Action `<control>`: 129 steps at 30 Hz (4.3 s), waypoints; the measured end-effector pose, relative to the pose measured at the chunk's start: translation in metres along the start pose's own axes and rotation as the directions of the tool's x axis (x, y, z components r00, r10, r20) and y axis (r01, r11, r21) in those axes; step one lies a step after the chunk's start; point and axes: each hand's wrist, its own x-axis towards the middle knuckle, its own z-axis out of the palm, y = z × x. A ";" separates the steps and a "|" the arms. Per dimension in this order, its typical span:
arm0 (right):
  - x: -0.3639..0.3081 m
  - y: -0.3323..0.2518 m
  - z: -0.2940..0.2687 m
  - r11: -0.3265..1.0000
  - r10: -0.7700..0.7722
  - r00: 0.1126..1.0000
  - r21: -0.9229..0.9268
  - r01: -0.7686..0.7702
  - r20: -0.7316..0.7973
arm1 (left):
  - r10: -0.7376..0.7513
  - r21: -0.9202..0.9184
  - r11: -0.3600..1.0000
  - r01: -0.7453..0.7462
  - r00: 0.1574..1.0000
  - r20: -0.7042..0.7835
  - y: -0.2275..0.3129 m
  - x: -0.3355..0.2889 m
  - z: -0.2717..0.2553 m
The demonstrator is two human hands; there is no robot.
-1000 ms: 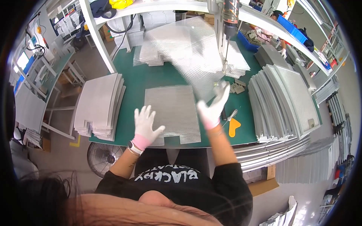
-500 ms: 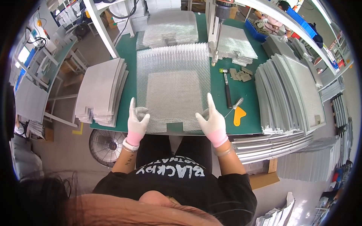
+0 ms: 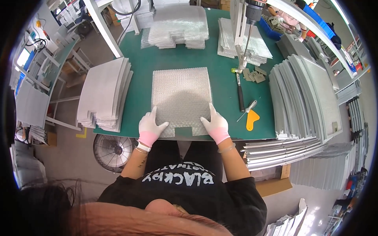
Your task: Assembling metal mesh filters by applying frames and securing them with a hammer and power screwdriver.
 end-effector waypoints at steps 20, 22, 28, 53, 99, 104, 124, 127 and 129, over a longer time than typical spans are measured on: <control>0.019 0.006 -0.013 0.997 0.057 0.968 0.038 -0.068 0.245 | -0.061 0.042 0.998 0.055 0.987 0.150 0.011 0.009 -0.014; 0.023 -0.009 -0.030 0.994 0.104 0.945 -0.011 -0.106 0.310 | -0.096 0.037 0.995 0.091 0.981 0.171 0.014 0.013 -0.017; 0.098 0.049 -0.074 0.997 -0.065 0.986 -0.039 0.072 0.154 | 0.063 0.231 0.970 -0.072 0.997 0.046 0.010 0.017 -0.027; 0.059 0.061 -0.129 0.995 0.026 0.955 -0.080 -0.052 -0.295 | 0.404 -0.709 -0.061 0.702 0.667 0.626 -0.005 -0.142 0.043; -0.143 -0.002 0.113 0.347 0.188 0.974 0.919 -0.189 0.129 | -0.003 -0.752 0.209 0.625 0.770 0.638 0.039 -0.116 0.059; -0.139 -0.016 0.095 -0.059 0.168 0.906 0.921 -0.384 0.389 | -0.027 -0.774 0.122 0.621 0.782 0.623 0.039 -0.115 0.057; -0.143 -0.025 0.085 -0.051 0.212 0.879 0.904 -0.426 0.426 | 0.618 -0.663 0.744 0.082 0.290 0.731 0.012 -0.094 0.016; -0.142 -0.023 0.094 0.325 -0.056 0.897 0.857 -0.400 0.439 | 0.790 -0.762 0.456 0.459 0.187 0.585 0.024 -0.041 -0.019; -0.139 -0.018 0.101 0.281 -0.008 0.904 0.869 -0.408 0.428 | 0.581 -0.660 0.735 -0.155 0.645 0.496 0.052 0.003 -0.026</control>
